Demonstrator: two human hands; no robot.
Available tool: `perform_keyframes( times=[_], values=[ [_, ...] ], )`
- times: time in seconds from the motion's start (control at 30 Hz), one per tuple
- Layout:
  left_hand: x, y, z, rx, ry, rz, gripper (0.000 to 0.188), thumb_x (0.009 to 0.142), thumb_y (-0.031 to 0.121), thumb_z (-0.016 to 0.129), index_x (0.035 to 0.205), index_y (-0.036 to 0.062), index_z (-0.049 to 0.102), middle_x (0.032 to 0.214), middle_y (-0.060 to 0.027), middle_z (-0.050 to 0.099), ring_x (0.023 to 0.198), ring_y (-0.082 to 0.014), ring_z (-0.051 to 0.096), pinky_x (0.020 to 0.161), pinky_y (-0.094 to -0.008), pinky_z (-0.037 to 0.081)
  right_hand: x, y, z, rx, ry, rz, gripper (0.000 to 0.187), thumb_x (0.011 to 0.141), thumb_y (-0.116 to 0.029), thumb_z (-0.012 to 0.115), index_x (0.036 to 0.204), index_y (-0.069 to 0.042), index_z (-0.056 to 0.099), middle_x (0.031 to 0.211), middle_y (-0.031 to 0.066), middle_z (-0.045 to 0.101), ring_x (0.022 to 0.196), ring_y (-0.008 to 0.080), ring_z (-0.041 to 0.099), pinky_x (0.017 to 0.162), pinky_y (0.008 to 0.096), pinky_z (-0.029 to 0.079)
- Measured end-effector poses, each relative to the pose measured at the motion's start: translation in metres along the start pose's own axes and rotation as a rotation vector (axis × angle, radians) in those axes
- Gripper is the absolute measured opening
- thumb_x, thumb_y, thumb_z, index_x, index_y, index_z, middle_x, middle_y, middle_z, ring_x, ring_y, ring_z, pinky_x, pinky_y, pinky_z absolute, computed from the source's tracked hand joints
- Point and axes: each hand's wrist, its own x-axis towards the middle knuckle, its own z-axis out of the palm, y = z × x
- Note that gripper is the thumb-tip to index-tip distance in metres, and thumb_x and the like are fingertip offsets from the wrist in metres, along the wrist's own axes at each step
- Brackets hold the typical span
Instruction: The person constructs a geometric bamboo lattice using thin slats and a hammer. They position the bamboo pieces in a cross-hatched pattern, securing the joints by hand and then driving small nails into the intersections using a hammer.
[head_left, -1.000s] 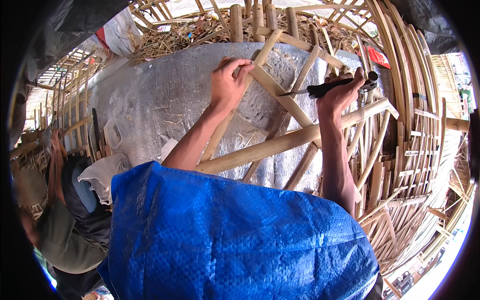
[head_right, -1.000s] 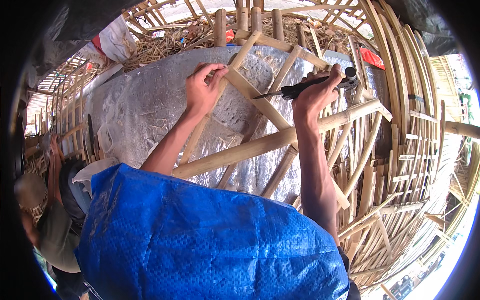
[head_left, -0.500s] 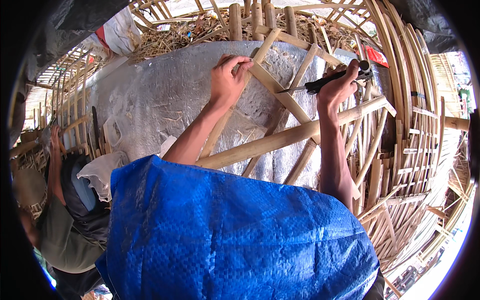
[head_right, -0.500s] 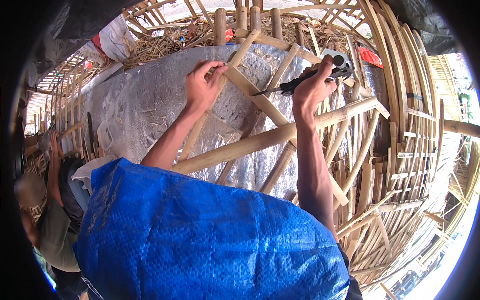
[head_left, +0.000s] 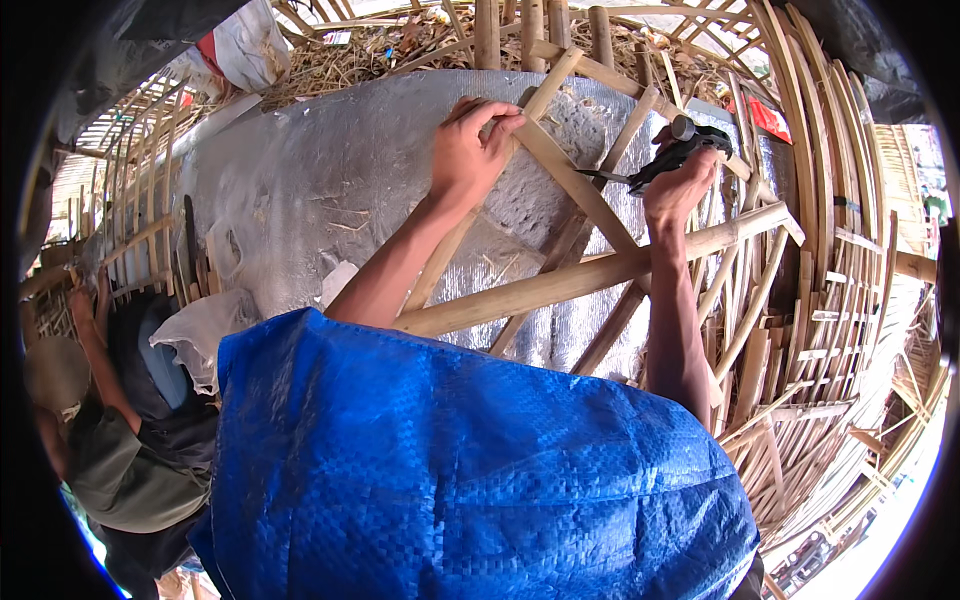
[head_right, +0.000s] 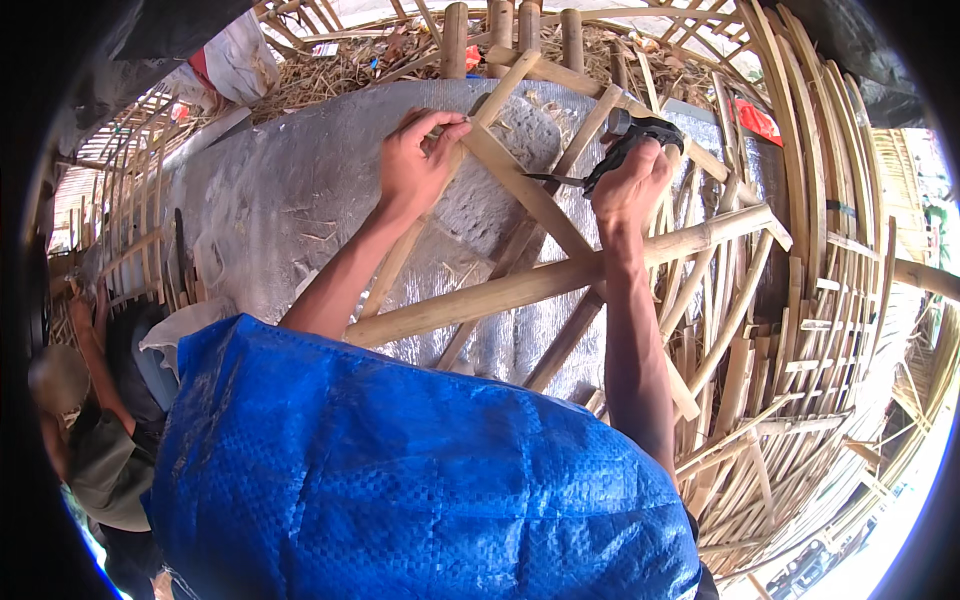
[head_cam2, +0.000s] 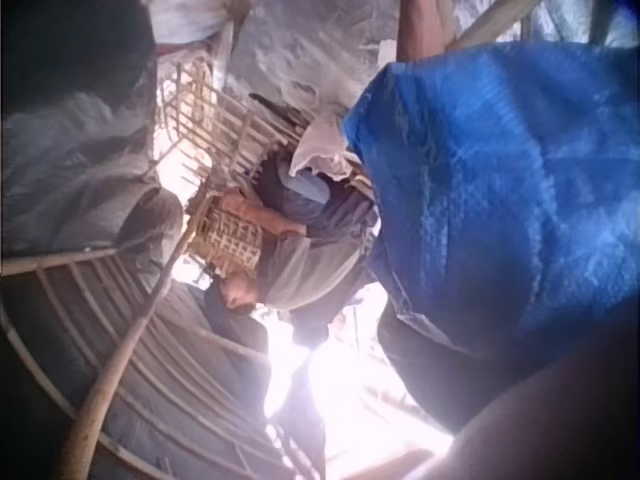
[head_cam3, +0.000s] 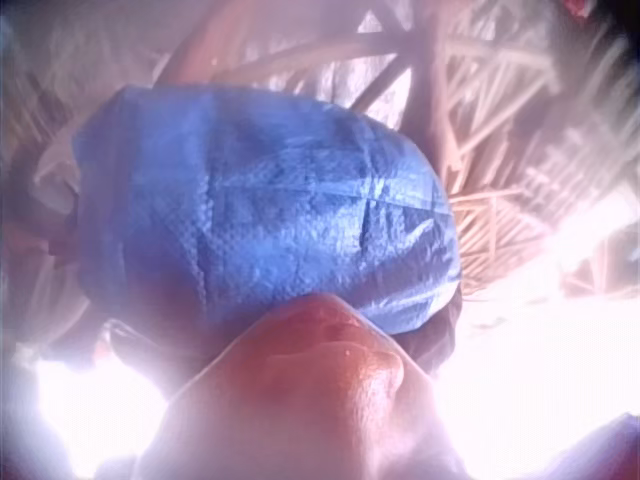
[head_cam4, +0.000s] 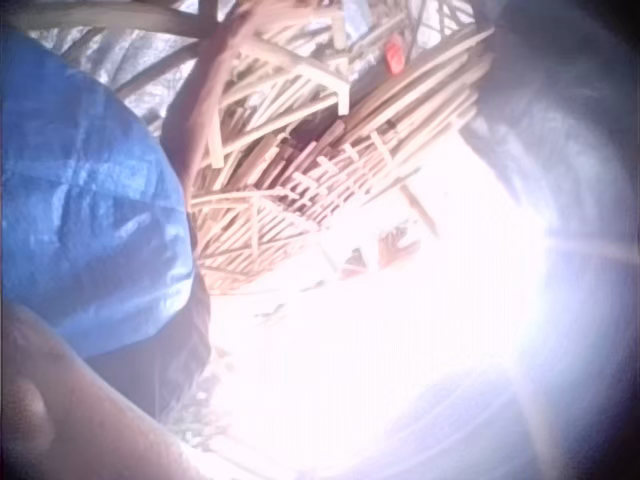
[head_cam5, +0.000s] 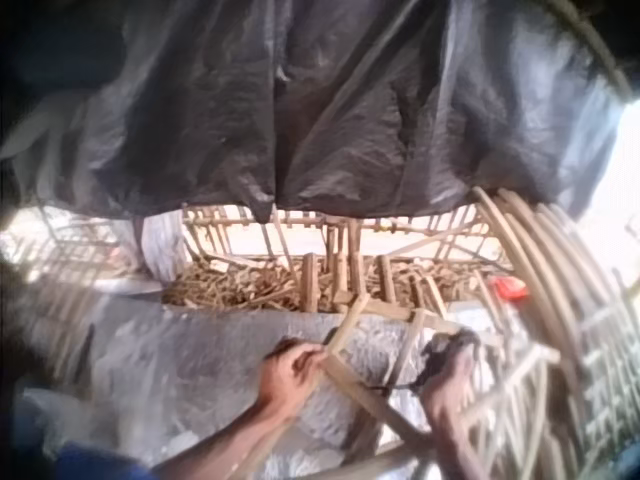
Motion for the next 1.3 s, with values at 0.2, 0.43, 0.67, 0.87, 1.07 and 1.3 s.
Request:
perform_keyframes(
  times=[0.2,0.43,0.67,0.87,1.07,1.3],
  values=[
    [0.004,-0.008,0.006,-0.024,0.037,0.123,0.01,0.088,0.007,0.071,0.097,0.0026,0.072,0.095,-0.0085,0.069,0.077,-0.0155,0.068,0.064,-0.028,0.053,-0.001,-0.005,0.004,-0.132,-0.276,-0.43,0.069,0.095,-0.062,0.048,0.082,0.002,0.071,0.078,0.0099,0.059,0.067,0.0246,0.058,0.059,0.0396,0.046],
    [0.002,-0.001,0.001,0.021,0.045,0.078,0.01,0.087,0.007,0.072,0.096,0.0038,0.072,0.093,-0.0092,0.07,0.078,-0.0181,0.068,0.064,-0.0293,0.053,-0.012,-0.016,0.011,-0.315,-0.582,-0.508,0.052,0.091,-0.054,0.059,0.087,-0.004,0.073,0.091,0.0131,0.058,0.091,0.0316,0.055,0.081,0.042,0.047],
    [0.003,-0.002,0.001,-0.007,0.052,0.079,0.01,0.088,0.008,0.071,0.097,0.0039,0.072,0.093,-0.0086,0.07,0.077,-0.017,0.068,0.063,-0.0283,0.052,-0.011,-0.024,0.011,-0.383,-0.719,-0.409,0.061,0.094,-0.057,0.054,0.081,0.0,0.07,0.081,0.0131,0.058,0.079,0.032,0.057,0.072,0.0429,0.048],
    [0.002,-0.003,0.006,-0.051,0.035,0.064,0.01,0.089,0.007,0.07,0.098,0.0024,0.072,0.094,-0.0084,0.07,0.078,-0.0142,0.068,0.063,-0.027,0.052,0.007,-0.002,0.002,0.235,-0.45,0.284,0.088,0.099,-0.067,0.009,0.072,-0.002,0.062,0.066,0.0098,0.065,0.059,0.0194,0.058,0.057,0.0315,0.048],
    [0.001,-0.007,0.006,-0.037,0.046,0.068,0.011,0.089,0.009,0.071,0.099,0.0024,0.071,0.095,-0.0087,0.071,0.08,-0.0143,0.069,0.065,-0.027,0.053,0.014,-0.013,-0.004,0.694,-0.294,0.647,0.083,0.095,-0.074,0.012,0.072,-0.005,0.05,0.061,0.0101,0.052,0.053,0.0235,0.052,0.055,0.0348,0.046],
    [0.003,0.002,0.002,-0.042,0.03,0.025,0.01,0.086,0.007,0.073,0.096,0.0038,0.073,0.094,-0.0071,0.071,0.081,-0.0148,0.068,0.064,-0.0273,0.055,0.03,-0.017,-0.026,0.751,-0.159,0.689,0.074,0.094,-0.077,0.02,0.085,-0.008,0.047,0.06,0.0027,0.042,0.052,0.0166,0.041,0.049,0.032,0.035]
  ],
)
